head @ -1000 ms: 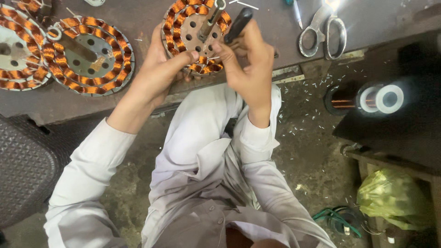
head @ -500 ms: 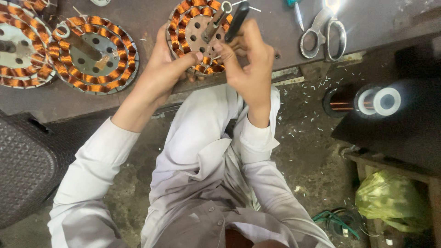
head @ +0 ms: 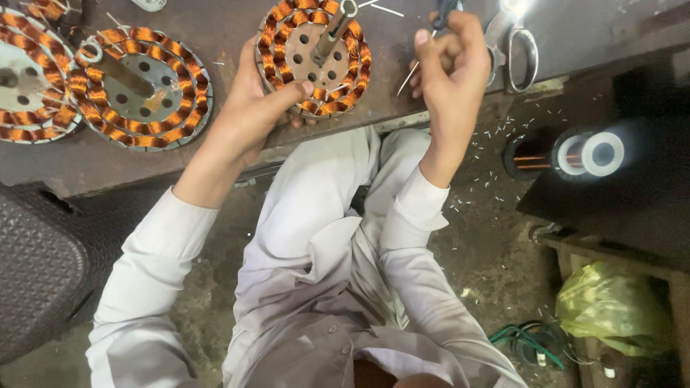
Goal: The person inserts white plastic spacers into the slots of a copper-wound stator, using a screwdriver to push them in and scissors to trim excess material. The person handles multiple stators on a workbench.
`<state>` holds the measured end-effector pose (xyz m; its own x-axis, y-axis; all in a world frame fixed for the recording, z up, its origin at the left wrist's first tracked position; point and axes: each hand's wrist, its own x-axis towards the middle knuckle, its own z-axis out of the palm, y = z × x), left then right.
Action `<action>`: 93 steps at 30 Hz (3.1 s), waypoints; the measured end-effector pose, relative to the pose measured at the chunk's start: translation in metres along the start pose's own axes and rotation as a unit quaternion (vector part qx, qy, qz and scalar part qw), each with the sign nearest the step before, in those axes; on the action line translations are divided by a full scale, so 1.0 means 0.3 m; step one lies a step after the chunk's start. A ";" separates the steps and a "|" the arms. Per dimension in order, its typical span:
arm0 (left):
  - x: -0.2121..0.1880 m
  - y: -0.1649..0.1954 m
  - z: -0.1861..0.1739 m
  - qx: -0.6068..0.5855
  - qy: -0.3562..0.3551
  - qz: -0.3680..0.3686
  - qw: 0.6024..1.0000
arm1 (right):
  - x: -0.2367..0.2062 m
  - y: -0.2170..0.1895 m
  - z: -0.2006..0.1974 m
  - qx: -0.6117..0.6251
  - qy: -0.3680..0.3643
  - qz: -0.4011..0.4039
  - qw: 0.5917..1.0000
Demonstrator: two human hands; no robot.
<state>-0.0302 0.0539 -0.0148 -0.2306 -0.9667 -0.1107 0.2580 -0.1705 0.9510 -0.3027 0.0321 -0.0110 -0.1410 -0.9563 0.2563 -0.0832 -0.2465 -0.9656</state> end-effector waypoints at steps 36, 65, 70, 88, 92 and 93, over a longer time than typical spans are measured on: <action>0.002 -0.025 -0.017 0.000 -0.021 0.042 0.999 | -0.084 -0.234 0.141 -0.218 -0.244 -0.254 0.910; 0.003 -0.035 -0.022 -0.002 -0.031 0.062 0.998 | -0.097 -0.215 0.178 -0.252 -0.224 -0.261 0.905; -0.001 -0.029 -0.017 -0.002 -0.026 0.039 0.999 | -0.080 -0.210 0.156 -0.213 -0.248 -0.231 0.916; -0.004 0.008 -0.008 -0.009 -0.010 -0.010 1.000 | -0.083 -0.208 0.155 -0.148 -0.211 -0.218 0.941; -0.006 0.019 -0.005 -0.022 0.012 -0.027 0.999 | -0.101 -0.196 0.139 -0.163 -0.104 -0.241 0.951; -0.005 0.021 -0.007 -0.027 0.009 -0.027 0.999 | -0.105 -0.190 0.134 -0.163 -0.074 -0.251 0.951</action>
<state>-0.0263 0.0540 -0.0093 -0.2290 -0.9590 -0.1671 0.2953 -0.2320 0.9268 -0.2539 0.0698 0.0343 0.1359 -0.7488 0.6487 -0.4082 -0.6389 -0.6520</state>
